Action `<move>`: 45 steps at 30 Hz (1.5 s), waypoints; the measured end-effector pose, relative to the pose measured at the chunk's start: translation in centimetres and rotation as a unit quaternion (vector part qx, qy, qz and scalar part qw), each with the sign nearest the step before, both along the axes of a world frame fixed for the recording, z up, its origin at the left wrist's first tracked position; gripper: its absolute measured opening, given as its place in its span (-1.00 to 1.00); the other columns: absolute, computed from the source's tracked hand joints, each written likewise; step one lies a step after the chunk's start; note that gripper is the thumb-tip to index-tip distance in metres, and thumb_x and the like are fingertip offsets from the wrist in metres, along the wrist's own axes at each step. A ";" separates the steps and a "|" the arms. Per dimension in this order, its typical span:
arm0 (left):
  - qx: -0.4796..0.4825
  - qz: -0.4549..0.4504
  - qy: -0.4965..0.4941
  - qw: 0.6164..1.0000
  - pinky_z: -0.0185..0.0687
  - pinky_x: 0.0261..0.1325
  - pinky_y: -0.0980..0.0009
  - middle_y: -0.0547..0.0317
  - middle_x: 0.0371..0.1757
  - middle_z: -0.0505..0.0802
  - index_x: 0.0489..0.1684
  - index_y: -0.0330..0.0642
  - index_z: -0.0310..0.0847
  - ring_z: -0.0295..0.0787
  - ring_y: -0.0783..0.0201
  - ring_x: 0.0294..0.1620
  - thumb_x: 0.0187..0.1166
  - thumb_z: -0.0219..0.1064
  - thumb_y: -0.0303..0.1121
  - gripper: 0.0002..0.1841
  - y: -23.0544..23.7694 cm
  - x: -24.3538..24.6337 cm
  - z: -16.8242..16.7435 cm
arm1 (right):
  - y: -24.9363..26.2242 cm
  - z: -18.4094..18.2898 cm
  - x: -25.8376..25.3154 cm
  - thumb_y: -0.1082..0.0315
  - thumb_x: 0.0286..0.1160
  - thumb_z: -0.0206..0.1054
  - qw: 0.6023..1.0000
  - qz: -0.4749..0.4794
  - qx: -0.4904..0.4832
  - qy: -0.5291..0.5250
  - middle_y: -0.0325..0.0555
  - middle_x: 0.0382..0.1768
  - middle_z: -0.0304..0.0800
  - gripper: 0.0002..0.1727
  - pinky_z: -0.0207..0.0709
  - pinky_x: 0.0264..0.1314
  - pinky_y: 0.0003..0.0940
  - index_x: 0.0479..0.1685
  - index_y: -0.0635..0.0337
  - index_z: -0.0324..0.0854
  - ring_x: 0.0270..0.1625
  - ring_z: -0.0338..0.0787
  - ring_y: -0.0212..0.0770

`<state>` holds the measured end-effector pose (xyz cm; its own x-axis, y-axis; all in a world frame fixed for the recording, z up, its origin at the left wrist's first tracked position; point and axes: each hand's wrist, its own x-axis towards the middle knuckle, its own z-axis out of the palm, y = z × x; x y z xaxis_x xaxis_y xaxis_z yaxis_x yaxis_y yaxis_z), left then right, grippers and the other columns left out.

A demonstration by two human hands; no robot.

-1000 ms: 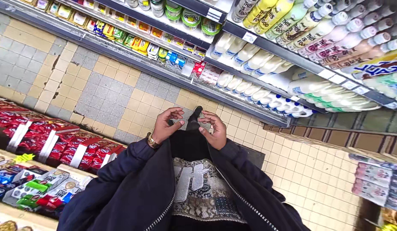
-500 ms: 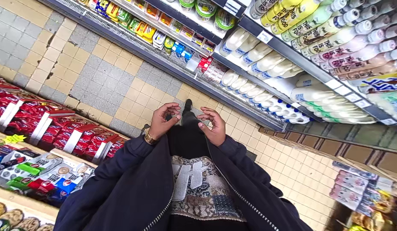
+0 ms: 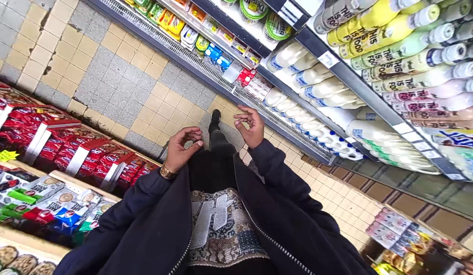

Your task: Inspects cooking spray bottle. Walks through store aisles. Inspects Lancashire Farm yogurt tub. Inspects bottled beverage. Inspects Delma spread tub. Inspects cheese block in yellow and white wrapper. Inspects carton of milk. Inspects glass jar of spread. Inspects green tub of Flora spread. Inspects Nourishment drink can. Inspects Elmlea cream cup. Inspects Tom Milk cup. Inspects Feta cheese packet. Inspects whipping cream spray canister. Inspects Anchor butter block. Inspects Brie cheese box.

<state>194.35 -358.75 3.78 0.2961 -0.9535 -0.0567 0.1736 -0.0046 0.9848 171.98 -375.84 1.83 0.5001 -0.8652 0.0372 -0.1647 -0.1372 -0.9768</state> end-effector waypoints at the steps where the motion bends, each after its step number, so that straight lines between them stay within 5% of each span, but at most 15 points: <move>1: 0.004 0.002 -0.002 1.000 0.81 0.16 0.26 -0.05 0.17 0.83 0.30 -0.48 0.55 0.85 0.20 0.03 0.51 0.45 -0.37 -0.54 -0.9 0.1 0.0 | -1.9 -0.1 0.3 0.32 0.41 0.46 1.000 -0.009 0.009 0.007 0.15 0.25 0.76 -0.48 0.80 0.12 -0.14 0.33 0.41 0.53 0.05 0.88 -0.10; 8: 0.022 0.016 0.011 1.000 0.79 0.18 0.26 0.00 0.17 0.84 0.31 -0.45 0.56 0.85 0.22 0.05 0.50 0.45 -0.38 -0.55 -7.6 -0.5 0.0 | -16.7 -3.5 1.3 0.51 0.36 0.41 0.991 -0.109 0.077 -0.025 0.21 0.36 0.65 -0.40 0.79 0.12 -0.17 0.46 0.43 0.39 0.12 0.84 -0.06; 14: 0.057 0.041 0.001 0.998 0.79 0.19 0.27 0.03 0.17 0.85 0.31 -0.44 0.56 0.86 0.23 0.06 0.53 0.43 -0.34 -0.55 -11.1 -0.7 -0.4 | -29.0 -9.1 1.6 0.23 0.64 0.34 0.948 -0.257 0.185 0.030 0.19 0.39 0.57 -0.24 0.75 0.11 -0.16 0.74 0.29 0.08 0.20 0.77 -0.06; 20: 0.075 0.065 -0.001 0.995 0.78 0.19 0.29 0.08 0.15 0.86 0.28 -0.40 0.58 0.85 0.26 0.06 0.56 0.40 -0.39 -0.62 -13.6 -0.5 -0.3 | -35.2 -12.2 3.4 0.04 0.74 0.25 0.877 -0.386 0.283 0.029 0.20 0.30 0.60 -0.34 0.74 0.02 -0.20 0.64 0.24 0.19 0.10 0.80 -0.02; 25: 0.088 0.076 -0.017 0.993 0.78 0.19 0.26 0.05 0.15 0.86 0.26 -0.43 0.59 0.86 0.24 0.04 0.57 0.37 -0.41 -0.64 -15.1 -0.6 0.0 | -36.5 -12.8 4.2 0.11 0.67 0.35 0.837 -0.455 0.303 0.000 0.14 0.18 0.62 -0.45 0.72 -0.04 -0.22 0.49 0.25 0.38 0.02 0.76 -0.08; 29: 0.093 0.079 -0.028 0.992 0.78 0.22 0.27 0.06 0.15 0.86 0.23 -0.42 0.60 0.86 0.25 0.05 0.57 0.35 -0.43 -0.67 -15.8 -0.6 0.8 | -36.5 -12.4 4.6 0.16 0.68 0.33 0.820 -0.473 0.323 -0.018 0.20 0.38 0.58 -0.45 0.73 0.16 -0.15 0.53 0.27 0.40 0.28 0.74 0.01; 36: 0.074 0.076 -0.029 0.994 0.79 0.20 0.26 0.05 0.13 0.87 0.22 -0.42 0.61 0.87 0.24 0.03 0.57 0.34 -0.46 -0.68 -15.8 -0.2 1.8 | -35.0 -12.3 4.4 0.27 0.77 0.18 0.812 -0.469 0.328 -0.119 0.22 0.19 0.59 -0.52 0.76 0.04 -0.17 0.56 0.29 0.27 0.06 0.78 -0.01; 45: 0.037 0.010 -0.004 0.999 0.80 0.22 0.17 -0.05 0.21 0.82 0.30 -0.42 0.56 0.84 0.10 0.13 0.52 0.44 -0.42 -0.58 -14.5 2.6 2.3 | -25.1 -9.6 1.9 0.35 0.67 0.24 0.876 -0.345 0.308 -0.135 0.10 0.00 0.66 -0.69 0.80 -0.16 -0.11 0.28 0.19 0.34 -0.12 0.83 -0.01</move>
